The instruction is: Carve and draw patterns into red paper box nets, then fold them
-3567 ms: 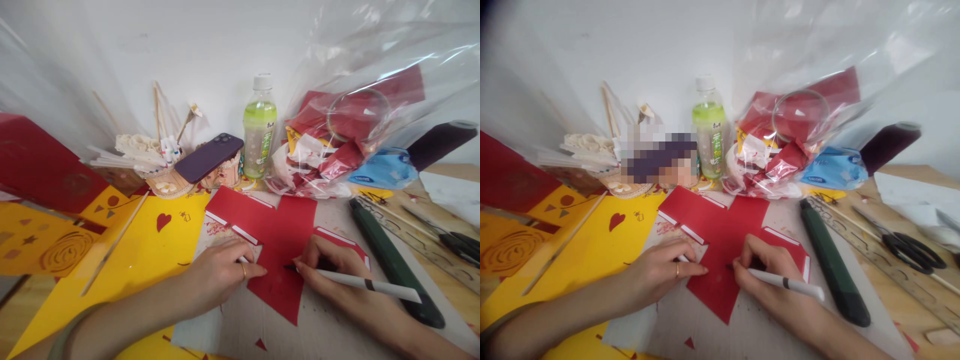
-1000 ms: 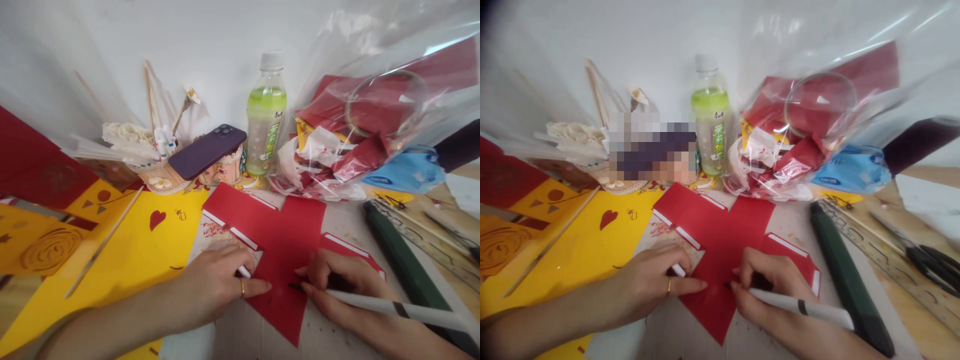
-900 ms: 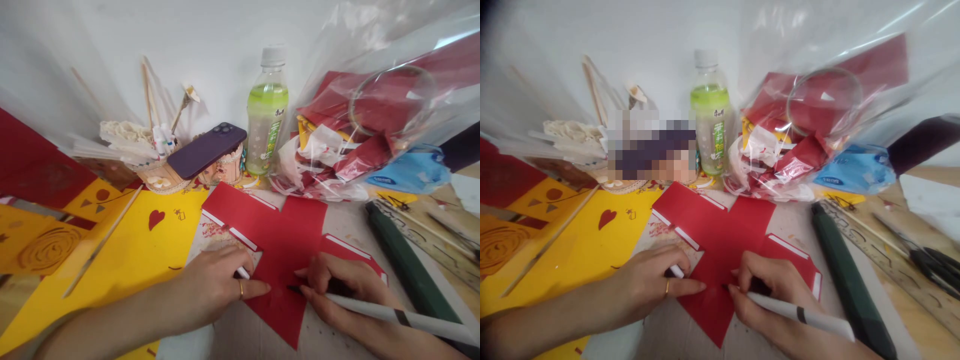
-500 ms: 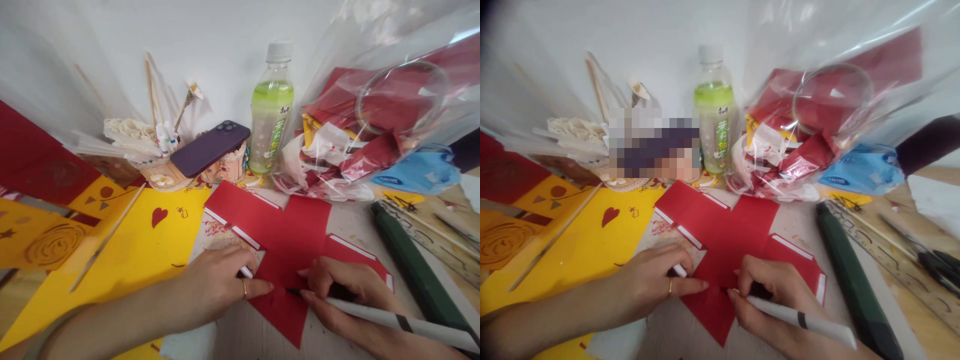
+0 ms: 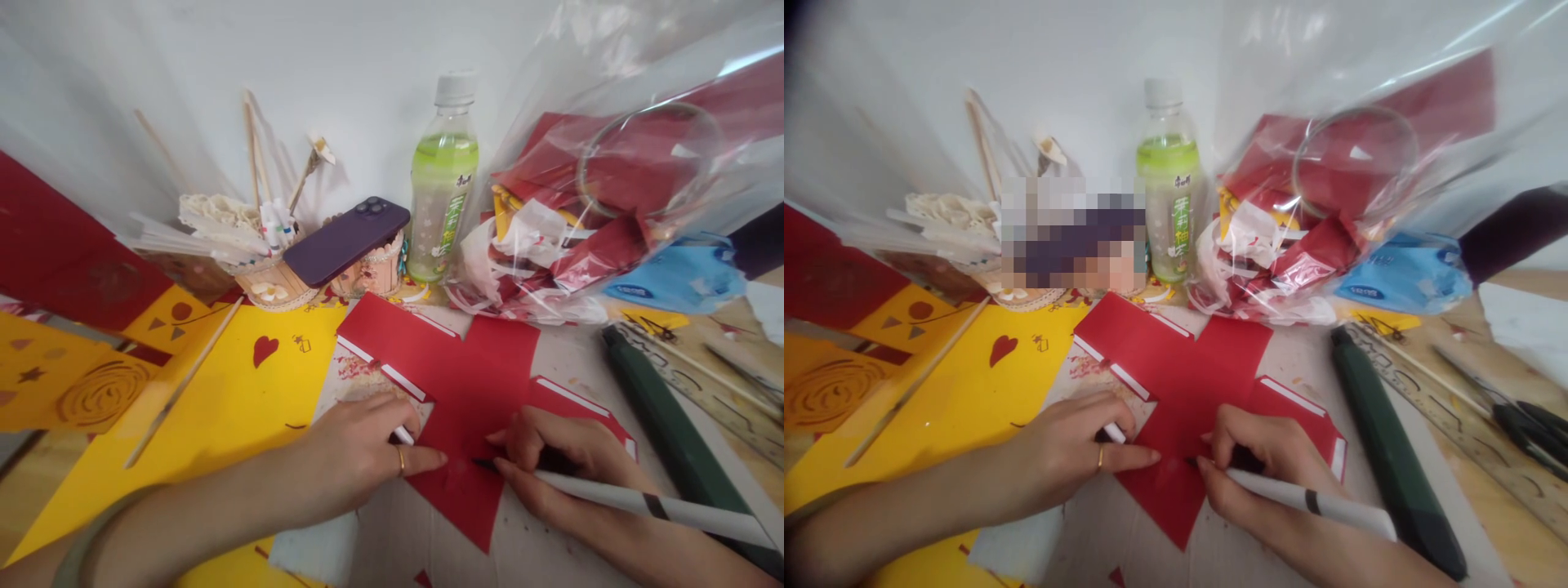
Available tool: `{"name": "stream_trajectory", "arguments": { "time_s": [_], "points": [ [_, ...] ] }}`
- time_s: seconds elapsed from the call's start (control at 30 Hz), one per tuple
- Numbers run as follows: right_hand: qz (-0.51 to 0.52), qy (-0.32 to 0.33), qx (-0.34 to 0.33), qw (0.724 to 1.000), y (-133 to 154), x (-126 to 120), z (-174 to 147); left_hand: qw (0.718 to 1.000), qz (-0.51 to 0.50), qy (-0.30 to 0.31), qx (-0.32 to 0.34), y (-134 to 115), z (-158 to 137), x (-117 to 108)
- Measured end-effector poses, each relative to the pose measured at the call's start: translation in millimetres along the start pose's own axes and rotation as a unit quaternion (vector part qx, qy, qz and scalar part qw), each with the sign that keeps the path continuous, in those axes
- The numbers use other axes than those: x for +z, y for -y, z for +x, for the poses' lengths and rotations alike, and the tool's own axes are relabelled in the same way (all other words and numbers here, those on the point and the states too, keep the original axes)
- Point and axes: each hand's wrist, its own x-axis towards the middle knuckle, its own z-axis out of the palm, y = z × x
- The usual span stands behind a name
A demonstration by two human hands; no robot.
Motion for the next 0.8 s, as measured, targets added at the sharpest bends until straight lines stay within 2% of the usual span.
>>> {"name": "stream_trajectory", "arguments": {
  "time_s": [0.07,0.23,0.43,0.8],
  "points": [
    [-0.018,0.018,-0.009,1.0,2,-3,0,1.0,-0.012,0.002,-0.008,0,0,0],
    [-0.016,0.006,-0.017,1.0,0,-4,-1,0.997,-0.052,0.005,-0.06,0,-2,2],
    [-0.011,0.027,-0.021,0.999,-4,-1,-2,1.0,-0.02,-0.001,-0.021,0,-1,1],
    [0.015,0.033,-0.005,0.999,-4,-2,0,1.0,-0.016,0.004,-0.017,1,-3,2]
  ]
}}
